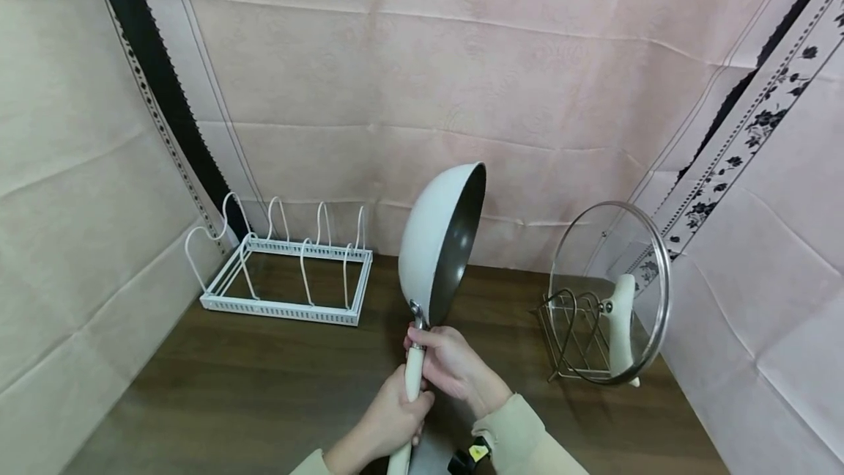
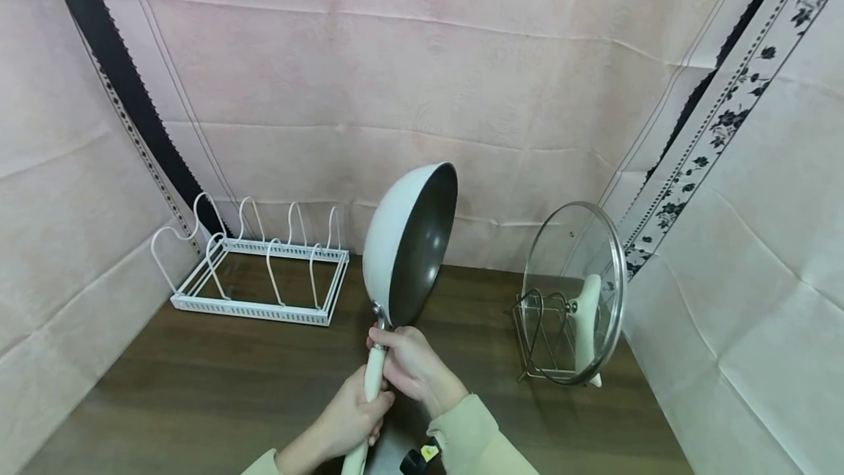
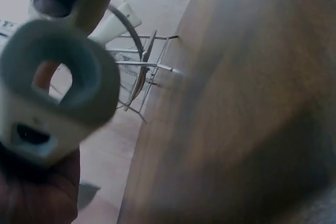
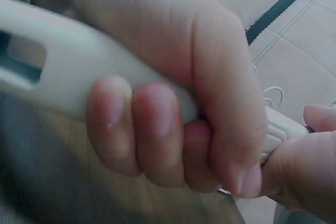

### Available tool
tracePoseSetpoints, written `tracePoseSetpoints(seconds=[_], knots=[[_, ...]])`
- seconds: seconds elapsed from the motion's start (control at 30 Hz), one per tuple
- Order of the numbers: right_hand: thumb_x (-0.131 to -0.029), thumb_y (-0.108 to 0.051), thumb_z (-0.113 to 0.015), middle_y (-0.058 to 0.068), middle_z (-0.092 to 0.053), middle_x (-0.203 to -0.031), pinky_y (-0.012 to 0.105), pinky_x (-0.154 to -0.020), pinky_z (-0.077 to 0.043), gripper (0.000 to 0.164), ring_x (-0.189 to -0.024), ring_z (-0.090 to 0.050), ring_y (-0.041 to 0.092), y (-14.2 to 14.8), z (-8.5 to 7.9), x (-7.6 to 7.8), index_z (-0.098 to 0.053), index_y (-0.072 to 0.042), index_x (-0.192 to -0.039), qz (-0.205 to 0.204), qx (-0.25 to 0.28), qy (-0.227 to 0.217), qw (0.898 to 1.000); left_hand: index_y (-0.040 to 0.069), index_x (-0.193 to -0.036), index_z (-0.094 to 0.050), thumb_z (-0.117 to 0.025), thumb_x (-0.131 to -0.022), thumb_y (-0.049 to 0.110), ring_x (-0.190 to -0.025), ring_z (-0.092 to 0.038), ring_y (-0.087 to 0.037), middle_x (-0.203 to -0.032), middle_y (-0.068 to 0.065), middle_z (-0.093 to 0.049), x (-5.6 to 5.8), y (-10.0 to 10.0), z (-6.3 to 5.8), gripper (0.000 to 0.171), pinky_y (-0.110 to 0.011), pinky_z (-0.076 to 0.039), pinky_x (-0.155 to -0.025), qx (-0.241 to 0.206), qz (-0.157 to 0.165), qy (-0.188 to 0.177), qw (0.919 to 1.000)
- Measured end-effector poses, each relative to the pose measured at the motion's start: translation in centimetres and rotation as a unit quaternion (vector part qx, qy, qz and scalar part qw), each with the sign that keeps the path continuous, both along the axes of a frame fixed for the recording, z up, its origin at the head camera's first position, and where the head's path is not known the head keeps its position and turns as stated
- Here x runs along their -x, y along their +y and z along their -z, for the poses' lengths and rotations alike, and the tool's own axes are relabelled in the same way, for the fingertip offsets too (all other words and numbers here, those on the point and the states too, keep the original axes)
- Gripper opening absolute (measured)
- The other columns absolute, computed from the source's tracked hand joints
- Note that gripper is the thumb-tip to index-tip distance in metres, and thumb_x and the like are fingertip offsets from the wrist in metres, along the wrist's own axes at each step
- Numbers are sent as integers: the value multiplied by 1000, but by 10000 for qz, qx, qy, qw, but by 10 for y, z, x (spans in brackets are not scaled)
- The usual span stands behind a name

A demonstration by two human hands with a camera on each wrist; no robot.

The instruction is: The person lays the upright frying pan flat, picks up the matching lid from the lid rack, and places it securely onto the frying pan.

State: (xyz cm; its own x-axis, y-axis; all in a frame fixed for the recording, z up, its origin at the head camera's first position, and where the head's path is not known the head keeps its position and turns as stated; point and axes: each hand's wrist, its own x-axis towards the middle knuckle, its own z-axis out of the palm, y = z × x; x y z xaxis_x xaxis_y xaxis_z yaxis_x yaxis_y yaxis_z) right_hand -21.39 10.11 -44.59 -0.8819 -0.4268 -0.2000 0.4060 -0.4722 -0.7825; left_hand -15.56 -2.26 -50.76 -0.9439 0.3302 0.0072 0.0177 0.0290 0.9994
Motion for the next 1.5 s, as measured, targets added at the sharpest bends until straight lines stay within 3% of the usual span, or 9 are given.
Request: tracePoseSetpoints(seconds=[0.2,0.4,0.73,1.03,1.33,1.5], knots=[[-97,-1,-52,8,-54,-89,26,-78,-43,4,-83,-51,16,-1,5,1,-49,2,-98,153,-93,124,9998,-2,-104,-45,-58,-92,9,-37,-51,-18,-50,-4,-49,1,-3,0,21,-36,-48,-38,-206,382,-133,9990],[-98,-2,-52,8,-53,-96,26,-82,-42,6,-88,-51,16,0,7,0,-48,1,-100,165,-87,92,9998,0,-102,-45,-56,-93,10,-38,-53,-21,-51,-7,-51,2,-3,1,18,-37,-49,-39,-369,549,-342,9972],[-97,-1,-51,8,-51,-100,27,-86,-42,12,-94,-50,17,-1,8,-2,-44,4,-105,206,-86,174,9996,-1,-97,-46,-63,-90,12,-40,-55,-19,-52,-7,-53,5,-6,0,22,-40,-51,-42,-425,796,-299,9955],[-97,-2,-53,6,-49,-106,30,-91,-42,19,-99,-51,19,3,10,-2,-44,6,-111,106,-125,218,9996,-7,-101,-46,-63,-88,10,-42,-57,-20,-56,-7,-56,6,-6,3,28,-40,-52,-44,-509,878,-495,9936],[-95,-1,-51,6,-58,-101,31,-91,-42,10,-98,-55,19,7,10,0,-60,1,-99,-20,344,151,9993,-2,-98,-47,-64,-88,11,-43,-56,-20,-58,-7,-55,6,-6,4,24,-39,-52,-43,-600,851,-628,9926],[-95,1,-45,7,-59,-106,33,-98,-39,19,-102,-56,20,10,12,1,-51,3,-113,-261,616,-32,9978,-2,-95,-48,-64,-88,11,-43,-57,-19,-58,-6,-55,4,-6,7,22,-38,-51,-44,-641,918,-593,9919]])
